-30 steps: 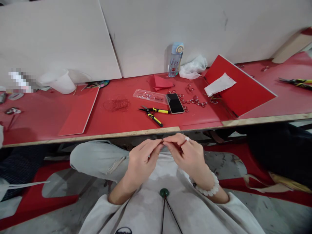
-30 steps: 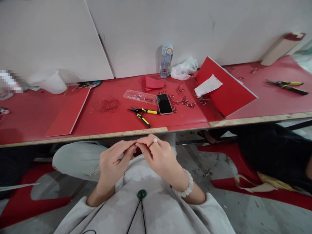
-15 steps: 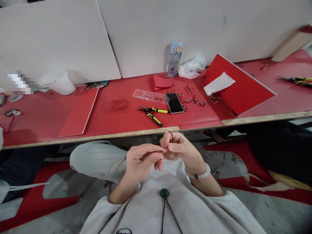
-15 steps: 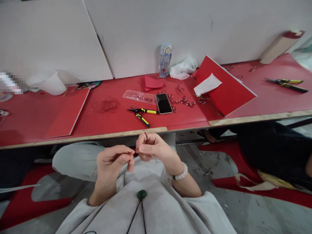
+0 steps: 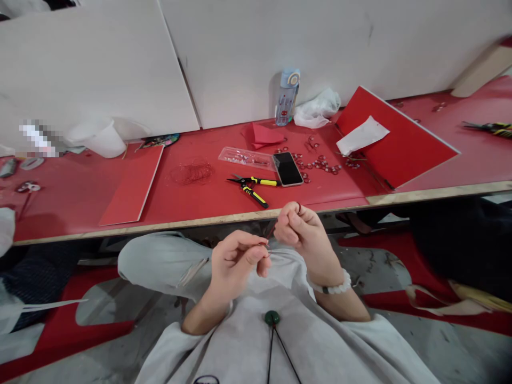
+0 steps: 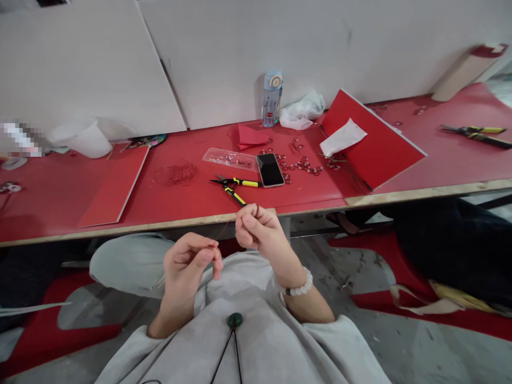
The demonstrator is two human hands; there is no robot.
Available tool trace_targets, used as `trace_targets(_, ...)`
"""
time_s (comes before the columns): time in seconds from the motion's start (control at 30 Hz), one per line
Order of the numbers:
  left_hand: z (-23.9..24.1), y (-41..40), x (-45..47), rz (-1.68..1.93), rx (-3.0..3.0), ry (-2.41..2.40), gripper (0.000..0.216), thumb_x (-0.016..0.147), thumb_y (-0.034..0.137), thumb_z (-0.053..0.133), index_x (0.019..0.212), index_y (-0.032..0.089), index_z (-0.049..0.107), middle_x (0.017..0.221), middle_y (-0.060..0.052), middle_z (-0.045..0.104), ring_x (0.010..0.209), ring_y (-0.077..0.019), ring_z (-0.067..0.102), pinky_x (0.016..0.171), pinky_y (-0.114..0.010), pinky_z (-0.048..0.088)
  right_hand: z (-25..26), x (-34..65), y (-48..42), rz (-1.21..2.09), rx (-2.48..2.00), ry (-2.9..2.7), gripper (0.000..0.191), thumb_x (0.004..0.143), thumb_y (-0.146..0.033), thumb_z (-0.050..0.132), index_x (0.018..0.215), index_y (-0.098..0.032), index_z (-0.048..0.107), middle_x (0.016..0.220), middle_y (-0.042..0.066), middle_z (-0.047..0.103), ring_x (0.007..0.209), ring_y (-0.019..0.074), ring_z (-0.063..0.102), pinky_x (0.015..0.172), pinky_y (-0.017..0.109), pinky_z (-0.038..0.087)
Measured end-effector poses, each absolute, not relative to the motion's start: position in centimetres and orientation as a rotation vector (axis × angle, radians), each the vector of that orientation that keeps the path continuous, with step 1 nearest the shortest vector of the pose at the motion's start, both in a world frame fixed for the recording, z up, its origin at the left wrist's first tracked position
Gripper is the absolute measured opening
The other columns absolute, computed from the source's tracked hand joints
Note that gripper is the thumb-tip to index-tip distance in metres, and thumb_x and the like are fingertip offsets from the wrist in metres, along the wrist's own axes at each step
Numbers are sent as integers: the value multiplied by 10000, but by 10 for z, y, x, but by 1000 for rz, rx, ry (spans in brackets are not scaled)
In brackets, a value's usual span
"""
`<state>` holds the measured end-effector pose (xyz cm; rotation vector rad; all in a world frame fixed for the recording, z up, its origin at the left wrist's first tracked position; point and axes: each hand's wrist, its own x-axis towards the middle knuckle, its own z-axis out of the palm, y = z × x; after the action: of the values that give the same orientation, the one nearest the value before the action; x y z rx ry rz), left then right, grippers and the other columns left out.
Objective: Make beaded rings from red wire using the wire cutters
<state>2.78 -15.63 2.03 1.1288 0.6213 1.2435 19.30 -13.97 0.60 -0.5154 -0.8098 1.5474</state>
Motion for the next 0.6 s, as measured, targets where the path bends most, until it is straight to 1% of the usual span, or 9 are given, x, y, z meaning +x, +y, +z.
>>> trace_targets(0.07, 19, -157, 30, 1212, 1171, 627, 117, 913, 298, 777, 906, 182, 768, 609, 12, 737, 452, -82, 637, 470, -172, 535, 15, 184, -133, 1536, -484, -709, 361, 823, -464, 833, 704, -224, 591, 469, -116, 335, 395, 58, 174, 390, 187, 217)
trace_targets(0.13, 17, -156, 33, 1210, 1205, 626, 161, 932, 334, 755, 917, 174, 753, 623, 3, 741, 458, -88, 638, 470, -180, 533, 24, 175, -129, 1574, -456, -634, 354, 841, -424, 816, 683, -219, 575, 496, -117, 283, 417, 61, 173, 403, 173, 254)
trace_targets(0.2, 14, -155, 35, 1219, 1236, 621, 180, 954, 351, 726, 928, 173, 730, 653, -3, 751, 467, -90, 642, 471, -182, 532, 32, 167, -129, 1608, -446, -548, 333, 879, -384, 770, 679, -213, 566, 533, -110, 242, 448, 71, 208, 441, 166, 326)
trace_targets(0.3, 9, -153, 36, 1226, 1322, 612, 186, 979, 361, 688, 926, 182, 686, 634, 19, 726, 459, -85, 632, 474, -179, 529, 41, 157, -131, 1604, -482, -398, 316, 966, -314, 648, 686, -212, 543, 582, -91, 239, 497, 88, 284, 535, 167, 427)
trace_targets(0.37, 7, -152, 36, 1224, 1395, 641, 203, 992, 376, 663, 914, 188, 660, 606, 34, 695, 450, -82, 616, 469, -176, 521, 45, 153, -132, 1592, -523, -319, 343, 1022, -264, 540, 683, -209, 529, 596, -82, 244, 512, 94, 303, 552, 160, 431)
trace_targets(0.43, 7, -151, 35, 1202, 1468, 702, 234, 1002, 400, 636, 896, 191, 644, 598, 36, 678, 448, -84, 605, 466, -180, 514, 48, 152, -130, 1594, -569, -261, 386, 1054, -228, 452, 675, -207, 520, 599, -77, 242, 514, 98, 300, 535, 154, 405)
trace_targets(0.5, 7, -150, 34, 1154, 1540, 765, 262, 1009, 420, 610, 875, 195, 635, 599, 33, 668, 452, -86, 597, 465, -185, 506, 50, 152, -128, 1591, -615, -229, 411, 1065, -207, 411, 667, -208, 513, 599, -75, 239, 514, 103, 294, 521, 154, 386)
trace_targets(0.6, 7, -150, 32, 1081, 1611, 822, 282, 1014, 432, 582, 859, 202, 629, 602, 28, 662, 456, -86, 583, 456, -186, 484, 50, 152, -125, 1547, -656, -227, 409, 1060, -183, 406, 665, -212, 513, 602, -73, 243, 521, 108, 287, 519, 161, 372)
